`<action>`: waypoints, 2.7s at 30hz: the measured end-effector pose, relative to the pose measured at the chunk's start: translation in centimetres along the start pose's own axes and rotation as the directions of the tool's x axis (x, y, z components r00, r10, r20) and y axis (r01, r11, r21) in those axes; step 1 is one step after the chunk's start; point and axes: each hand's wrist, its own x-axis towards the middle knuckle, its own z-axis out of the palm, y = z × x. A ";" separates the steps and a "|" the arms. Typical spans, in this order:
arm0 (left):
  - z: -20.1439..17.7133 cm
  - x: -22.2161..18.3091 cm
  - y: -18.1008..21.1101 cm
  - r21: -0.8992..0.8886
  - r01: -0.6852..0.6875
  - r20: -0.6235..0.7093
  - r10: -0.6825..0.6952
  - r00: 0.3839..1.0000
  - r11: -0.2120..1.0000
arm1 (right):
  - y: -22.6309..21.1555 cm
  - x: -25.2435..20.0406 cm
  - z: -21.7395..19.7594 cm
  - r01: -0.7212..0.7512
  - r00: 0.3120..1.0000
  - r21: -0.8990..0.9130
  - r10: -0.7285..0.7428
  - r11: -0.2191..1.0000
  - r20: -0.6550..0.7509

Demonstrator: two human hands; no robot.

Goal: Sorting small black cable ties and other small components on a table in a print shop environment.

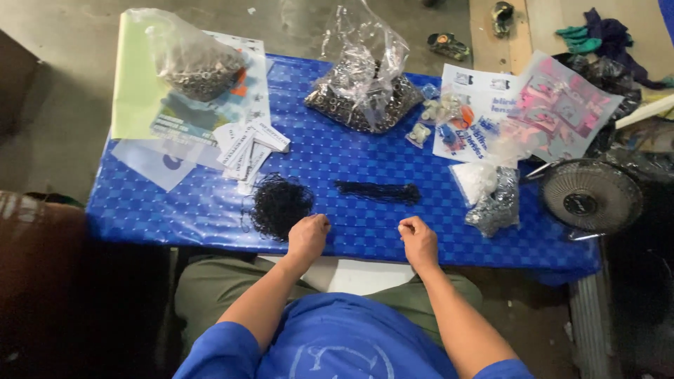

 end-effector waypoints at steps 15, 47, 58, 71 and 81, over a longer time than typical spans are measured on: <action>-4.1 -0.4 3.3 0.072 0.065 0.125 -0.074 0.989 0.995 | 6.1 -0.5 -0.6 0.126 0.989 -0.060 -0.130 0.990 -0.076; -8.6 2.7 9.4 0.314 -0.048 0.435 -0.099 0.895 0.948 | 0.0 1.4 -1.6 0.263 0.961 -0.620 -0.255 0.739 0.103; -7.7 3.5 10.0 0.267 0.028 0.429 -0.145 0.892 0.963 | 2.7 3.1 -0.4 0.266 0.963 -0.736 -0.203 0.623 0.176; -8.5 2.8 10.0 0.251 -0.089 0.411 -0.023 0.912 0.964 | 3.1 1.7 0.2 0.338 0.931 -0.668 -0.338 0.663 0.136; -7.8 3.6 10.1 0.242 -0.231 0.492 0.086 0.866 0.943 | 0.3 2.9 -0.3 0.208 0.969 -0.644 -0.065 0.736 0.238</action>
